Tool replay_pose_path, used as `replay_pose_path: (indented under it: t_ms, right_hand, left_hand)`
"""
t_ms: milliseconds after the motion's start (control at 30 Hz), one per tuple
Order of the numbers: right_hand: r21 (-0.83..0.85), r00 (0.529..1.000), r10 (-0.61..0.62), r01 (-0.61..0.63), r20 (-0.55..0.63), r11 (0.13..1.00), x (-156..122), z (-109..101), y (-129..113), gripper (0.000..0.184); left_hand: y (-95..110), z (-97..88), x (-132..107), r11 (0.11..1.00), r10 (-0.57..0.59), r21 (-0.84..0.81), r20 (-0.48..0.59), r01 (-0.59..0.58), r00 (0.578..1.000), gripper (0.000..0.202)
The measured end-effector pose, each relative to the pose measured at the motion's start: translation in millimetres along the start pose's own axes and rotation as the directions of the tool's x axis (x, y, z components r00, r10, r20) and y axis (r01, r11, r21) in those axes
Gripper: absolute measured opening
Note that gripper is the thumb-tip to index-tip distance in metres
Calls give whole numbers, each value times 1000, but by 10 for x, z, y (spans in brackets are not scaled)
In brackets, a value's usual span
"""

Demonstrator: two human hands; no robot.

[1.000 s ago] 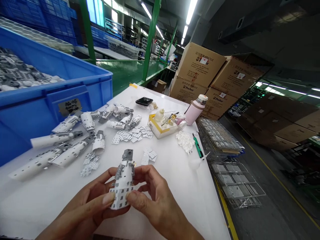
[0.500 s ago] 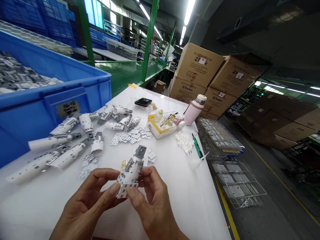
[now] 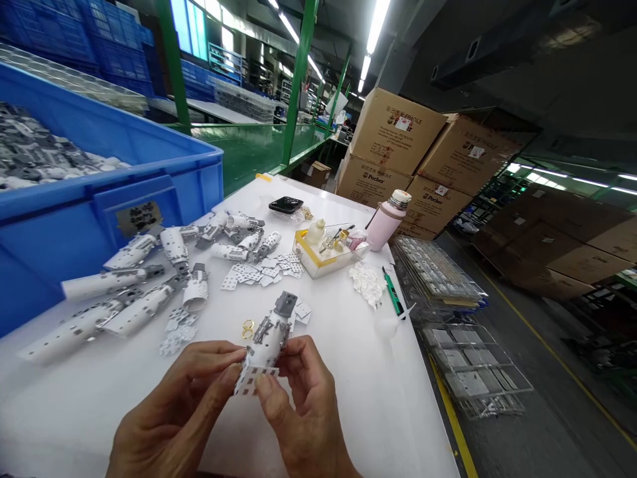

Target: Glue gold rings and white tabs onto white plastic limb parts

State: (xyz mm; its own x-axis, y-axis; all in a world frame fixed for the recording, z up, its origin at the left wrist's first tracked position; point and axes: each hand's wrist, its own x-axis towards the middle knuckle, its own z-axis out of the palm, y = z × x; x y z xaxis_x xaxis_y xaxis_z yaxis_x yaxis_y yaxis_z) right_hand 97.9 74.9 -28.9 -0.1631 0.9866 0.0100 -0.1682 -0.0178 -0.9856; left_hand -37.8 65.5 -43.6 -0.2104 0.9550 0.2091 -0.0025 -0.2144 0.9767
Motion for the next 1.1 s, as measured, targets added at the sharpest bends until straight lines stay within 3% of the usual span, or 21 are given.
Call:
replay_pose_path:
  t_ms: [167, 300, 500, 700, 933, 1100]
  right_hand:
    - [10, 996, -42, 43, -77, 999, -8, 31, 54, 22]
    - [11, 992, -52, 53, -113, 999, -5, 55, 60, 20]
    - [-4, 995, -67, 67, -76, 998, -32, 60, 42, 18]
    - [-82, 998, -39, 35, -58, 996, -81, 20, 28, 18]
    - [-177, 998, -29, 19, -52, 984, -86, 1, -3, 20]
    - [-181, 995, -68, 55, -67, 982, -61, 20, 23, 20]
  left_hand:
    - [-57, -100, -29, 880, 318, 331, 122, -341, 940, 38]
    - [-110, -124, -48, 822, 386, 381, 173, -423, 906, 48]
    - [-77, -122, -27, 877, 316, 319, 180, -360, 931, 41]
    - [-88, -113, -2, 872, 322, 326, 180, -365, 929, 39]
    - [-106, -62, -38, 947, 201, 251, 28, -202, 979, 18]
    - [-153, -35, -39, 961, 170, 215, 44, -175, 985, 13]
